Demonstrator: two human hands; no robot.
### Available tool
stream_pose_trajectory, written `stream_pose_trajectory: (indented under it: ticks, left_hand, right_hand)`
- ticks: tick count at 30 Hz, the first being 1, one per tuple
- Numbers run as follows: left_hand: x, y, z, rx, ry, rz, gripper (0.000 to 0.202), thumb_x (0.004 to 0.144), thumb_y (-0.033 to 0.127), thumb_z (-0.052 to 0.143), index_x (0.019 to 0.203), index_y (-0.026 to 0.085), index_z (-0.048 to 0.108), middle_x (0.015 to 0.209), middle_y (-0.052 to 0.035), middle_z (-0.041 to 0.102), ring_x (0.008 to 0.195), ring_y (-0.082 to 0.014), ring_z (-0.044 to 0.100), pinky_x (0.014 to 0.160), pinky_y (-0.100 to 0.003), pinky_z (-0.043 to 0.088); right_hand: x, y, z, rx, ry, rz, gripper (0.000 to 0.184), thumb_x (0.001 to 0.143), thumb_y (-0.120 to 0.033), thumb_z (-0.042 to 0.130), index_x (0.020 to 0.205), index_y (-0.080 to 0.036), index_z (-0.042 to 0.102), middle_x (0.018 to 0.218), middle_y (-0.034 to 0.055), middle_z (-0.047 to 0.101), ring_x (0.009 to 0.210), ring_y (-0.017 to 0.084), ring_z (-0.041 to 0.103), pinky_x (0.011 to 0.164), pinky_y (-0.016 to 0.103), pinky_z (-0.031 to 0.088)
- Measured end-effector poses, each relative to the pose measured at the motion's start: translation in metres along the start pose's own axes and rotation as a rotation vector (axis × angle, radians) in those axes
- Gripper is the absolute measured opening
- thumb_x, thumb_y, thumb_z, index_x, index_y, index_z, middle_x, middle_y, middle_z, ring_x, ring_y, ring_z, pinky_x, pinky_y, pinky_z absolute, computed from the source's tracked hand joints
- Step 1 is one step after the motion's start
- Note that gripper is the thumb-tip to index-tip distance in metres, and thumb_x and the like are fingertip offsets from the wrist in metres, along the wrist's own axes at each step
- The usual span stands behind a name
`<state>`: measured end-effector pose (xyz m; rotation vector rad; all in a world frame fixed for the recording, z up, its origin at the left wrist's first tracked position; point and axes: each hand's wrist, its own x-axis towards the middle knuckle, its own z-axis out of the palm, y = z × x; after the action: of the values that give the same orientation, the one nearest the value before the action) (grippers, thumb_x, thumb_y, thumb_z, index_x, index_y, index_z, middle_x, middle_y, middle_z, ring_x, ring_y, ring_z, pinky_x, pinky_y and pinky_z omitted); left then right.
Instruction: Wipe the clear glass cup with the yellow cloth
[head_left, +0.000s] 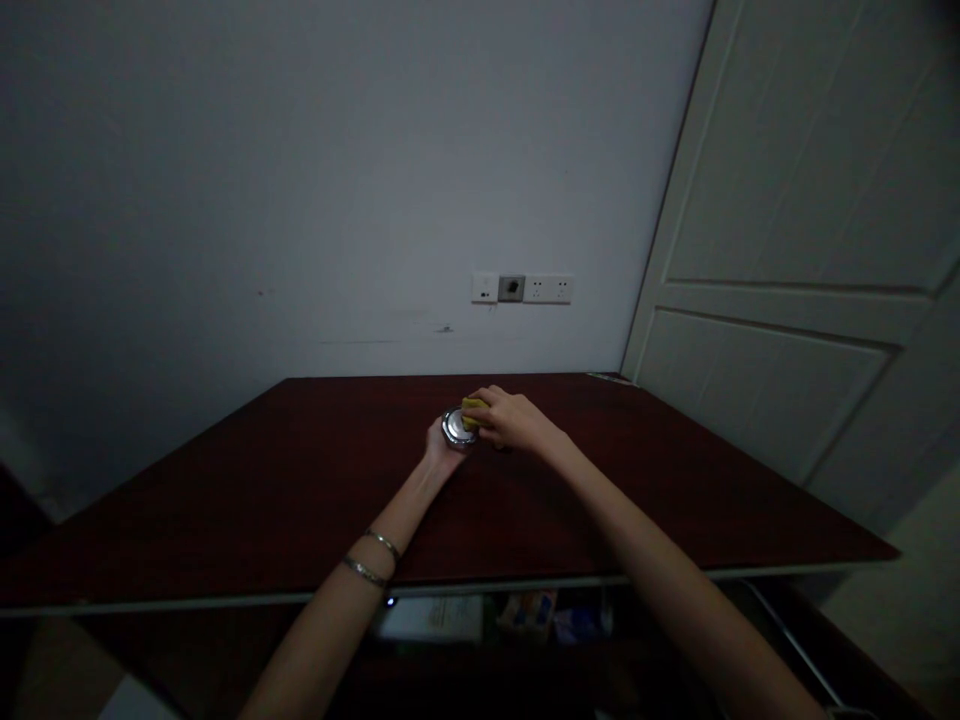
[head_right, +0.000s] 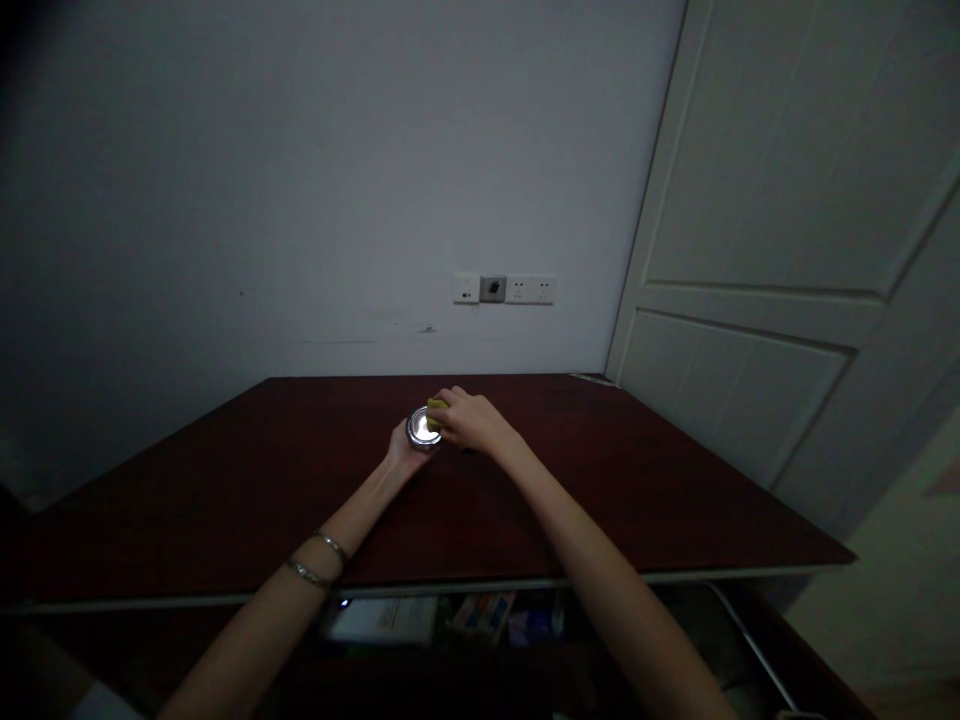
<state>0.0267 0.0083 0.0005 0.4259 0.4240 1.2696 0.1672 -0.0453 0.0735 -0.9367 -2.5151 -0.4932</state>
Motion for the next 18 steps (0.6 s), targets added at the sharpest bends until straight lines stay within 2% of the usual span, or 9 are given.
stream_pose_trajectory:
  ticks: [4,8,13,18]
  left_hand:
    - [-0.005,0.001,0.000,0.031,0.007,-0.030,0.026,0.080,0.023,0.034,0.081,0.012,0.058,0.070,-0.0077,0.061,0.062,-0.0179,0.059,0.059,-0.032,0.049]
    - [-0.009,0.001,0.003,0.026,0.061,-0.008,0.026,0.079,0.024,0.035,0.077,0.012,0.058,0.069,-0.0074,0.061,0.062,-0.0176,0.059,0.060,-0.032,0.049]
    - [-0.010,0.000,0.005,-0.028,0.077,0.023,0.027,0.079,0.022,0.035,0.070,0.013,0.058,0.065,-0.0068,0.060,0.060,-0.0166,0.058,0.062,-0.030,0.049]
    - [-0.008,-0.001,0.002,-0.038,0.084,0.066,0.026,0.078,0.021,0.037,0.066,0.012,0.058,0.060,-0.0054,0.059,0.054,-0.0147,0.057,0.057,-0.026,0.047]
  right_hand:
    - [0.002,-0.004,0.001,-0.023,0.047,-0.046,0.039,0.072,-0.013,0.056,0.110,-0.021,0.055,0.121,0.0087,0.045,0.110,0.023,0.039,0.086,0.036,0.044]
    - [-0.003,-0.008,0.006,0.000,0.042,-0.043,0.046,0.070,-0.006,0.051,0.115,-0.016,0.049,0.118,0.0109,0.045,0.110,0.023,0.038,0.089,0.037,0.042]
    - [-0.010,-0.010,0.020,-0.023,0.070,0.013,0.052,0.071,-0.004,0.048,0.123,-0.011,0.040,0.118,0.0145,0.046,0.110,0.025,0.038,0.089,0.038,0.042]
    - [-0.015,-0.021,0.041,-0.103,0.091,0.135,0.047,0.076,-0.003,0.041,0.123,-0.007,0.039,0.118,0.0180,0.047,0.106,0.026,0.041,0.084,0.038,0.044]
